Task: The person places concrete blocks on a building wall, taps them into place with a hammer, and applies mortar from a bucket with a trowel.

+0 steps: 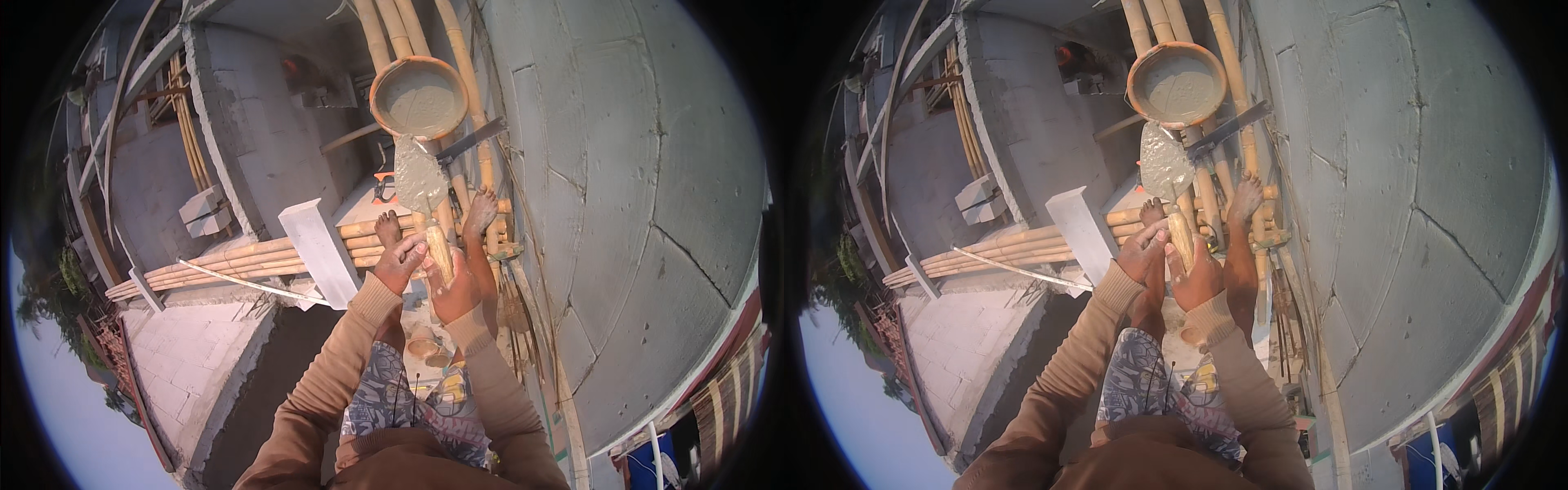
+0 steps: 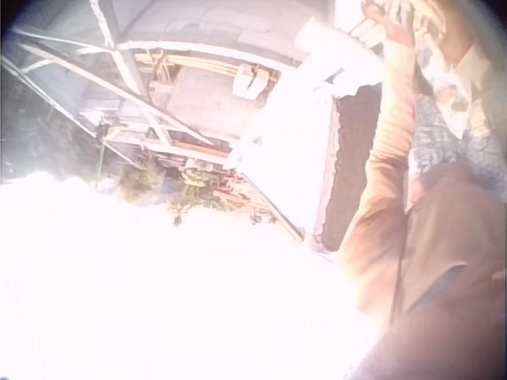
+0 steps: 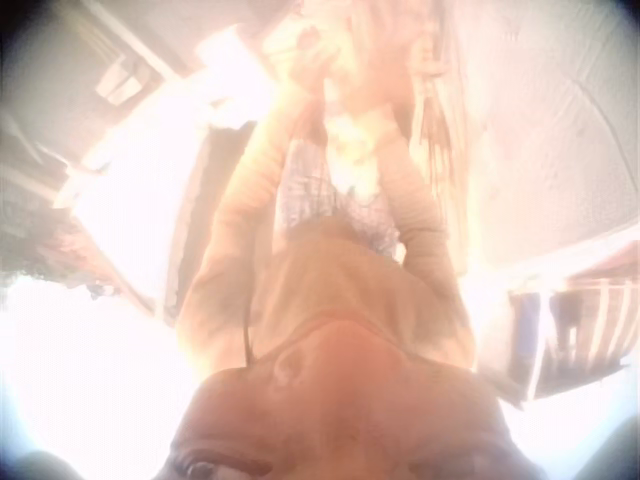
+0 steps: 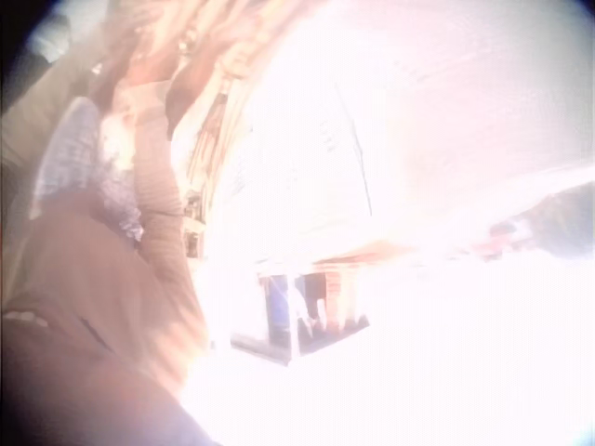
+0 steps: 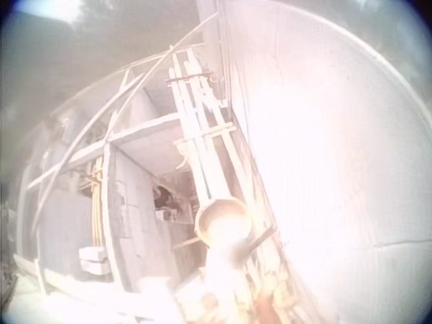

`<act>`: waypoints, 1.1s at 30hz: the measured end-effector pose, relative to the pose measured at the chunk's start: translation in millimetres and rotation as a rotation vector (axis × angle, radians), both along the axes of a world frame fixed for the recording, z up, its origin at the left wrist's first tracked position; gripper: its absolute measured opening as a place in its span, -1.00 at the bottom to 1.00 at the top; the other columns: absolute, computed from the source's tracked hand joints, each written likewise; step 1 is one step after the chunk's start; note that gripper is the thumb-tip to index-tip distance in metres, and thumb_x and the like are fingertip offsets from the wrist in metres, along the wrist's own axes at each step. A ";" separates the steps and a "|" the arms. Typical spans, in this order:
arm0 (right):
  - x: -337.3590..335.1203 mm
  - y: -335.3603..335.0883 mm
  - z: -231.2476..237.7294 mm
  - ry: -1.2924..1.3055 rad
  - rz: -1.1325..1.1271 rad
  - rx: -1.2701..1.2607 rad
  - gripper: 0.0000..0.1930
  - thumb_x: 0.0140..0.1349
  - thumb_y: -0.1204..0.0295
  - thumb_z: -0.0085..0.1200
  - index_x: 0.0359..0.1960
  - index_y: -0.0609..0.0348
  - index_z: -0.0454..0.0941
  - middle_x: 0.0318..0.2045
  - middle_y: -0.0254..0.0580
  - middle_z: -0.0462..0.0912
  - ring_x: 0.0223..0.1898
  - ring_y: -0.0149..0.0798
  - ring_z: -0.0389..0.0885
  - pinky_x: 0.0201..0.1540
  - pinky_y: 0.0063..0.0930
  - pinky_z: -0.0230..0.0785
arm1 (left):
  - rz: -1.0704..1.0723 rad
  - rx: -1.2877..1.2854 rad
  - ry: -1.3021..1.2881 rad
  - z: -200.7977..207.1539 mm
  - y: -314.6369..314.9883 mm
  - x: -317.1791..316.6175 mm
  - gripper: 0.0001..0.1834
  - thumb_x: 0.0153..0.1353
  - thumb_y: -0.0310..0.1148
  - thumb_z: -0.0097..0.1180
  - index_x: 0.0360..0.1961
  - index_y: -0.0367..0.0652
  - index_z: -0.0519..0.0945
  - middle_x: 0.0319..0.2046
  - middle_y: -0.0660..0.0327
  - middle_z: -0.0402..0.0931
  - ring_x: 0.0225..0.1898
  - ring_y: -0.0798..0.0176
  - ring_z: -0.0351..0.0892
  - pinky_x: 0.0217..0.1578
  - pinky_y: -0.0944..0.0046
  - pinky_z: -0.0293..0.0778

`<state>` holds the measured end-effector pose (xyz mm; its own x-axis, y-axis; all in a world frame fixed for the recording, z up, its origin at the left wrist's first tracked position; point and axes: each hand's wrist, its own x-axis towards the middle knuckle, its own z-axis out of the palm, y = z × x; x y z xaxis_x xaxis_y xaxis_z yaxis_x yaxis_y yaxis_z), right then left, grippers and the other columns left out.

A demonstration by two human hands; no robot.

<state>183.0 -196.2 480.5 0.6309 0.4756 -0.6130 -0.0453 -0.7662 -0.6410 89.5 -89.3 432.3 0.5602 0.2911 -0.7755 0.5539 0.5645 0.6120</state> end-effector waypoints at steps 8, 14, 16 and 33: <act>105.0 26.5 -101.5 -0.311 0.265 -0.120 -0.54 0.31 0.23 0.02 0.11 0.36 0.47 -0.20 0.27 0.63 -0.21 0.24 0.64 -0.14 -0.03 0.47 | -0.381 0.121 0.532 -66.3 -89.2 -139.6 -0.42 0.02 -0.33 0.44 0.09 -0.19 0.55 -0.17 0.22 0.70 -0.09 0.33 0.67 -0.02 0.35 0.54; 132.9 91.4 -122.7 -0.400 0.397 -0.274 -0.58 0.29 0.25 0.07 0.07 0.27 0.53 -0.21 0.17 0.64 -0.18 0.15 0.64 -0.11 -0.04 0.46 | -0.462 0.156 0.700 -54.6 -114.2 -199.2 -0.64 0.02 -0.05 0.41 -0.24 -0.03 0.72 -0.54 0.14 0.65 -0.42 0.06 0.69 -0.32 0.17 0.57; 138.8 106.1 -133.0 -0.425 0.417 -0.286 -0.59 0.28 0.24 0.07 0.06 0.25 0.54 -0.24 0.16 0.63 -0.18 0.13 0.65 -0.11 -0.04 0.46 | -0.467 0.213 0.675 -60.6 -120.8 -208.1 -0.62 0.03 -0.04 0.40 -0.22 -0.04 0.71 -0.52 0.13 0.66 -0.42 0.07 0.69 -0.32 0.17 0.58; 178.2 190.3 -258.5 -0.273 0.497 -0.407 -0.74 0.12 0.38 0.15 -0.19 0.26 0.66 -0.15 0.17 0.67 -0.07 0.04 0.67 -0.01 -0.19 0.52 | -0.280 0.423 0.544 -97.9 -127.0 -190.5 -0.63 0.13 -0.10 0.34 -0.14 -0.10 0.65 -0.44 0.02 0.67 -0.34 0.01 0.71 -0.29 0.12 0.60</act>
<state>361.2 -5.9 222.0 0.5546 0.5143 -0.6542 0.4952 -0.8358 -0.2373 -101.0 -216.3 334.4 0.2264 0.5286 -0.8181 0.9292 0.1346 0.3442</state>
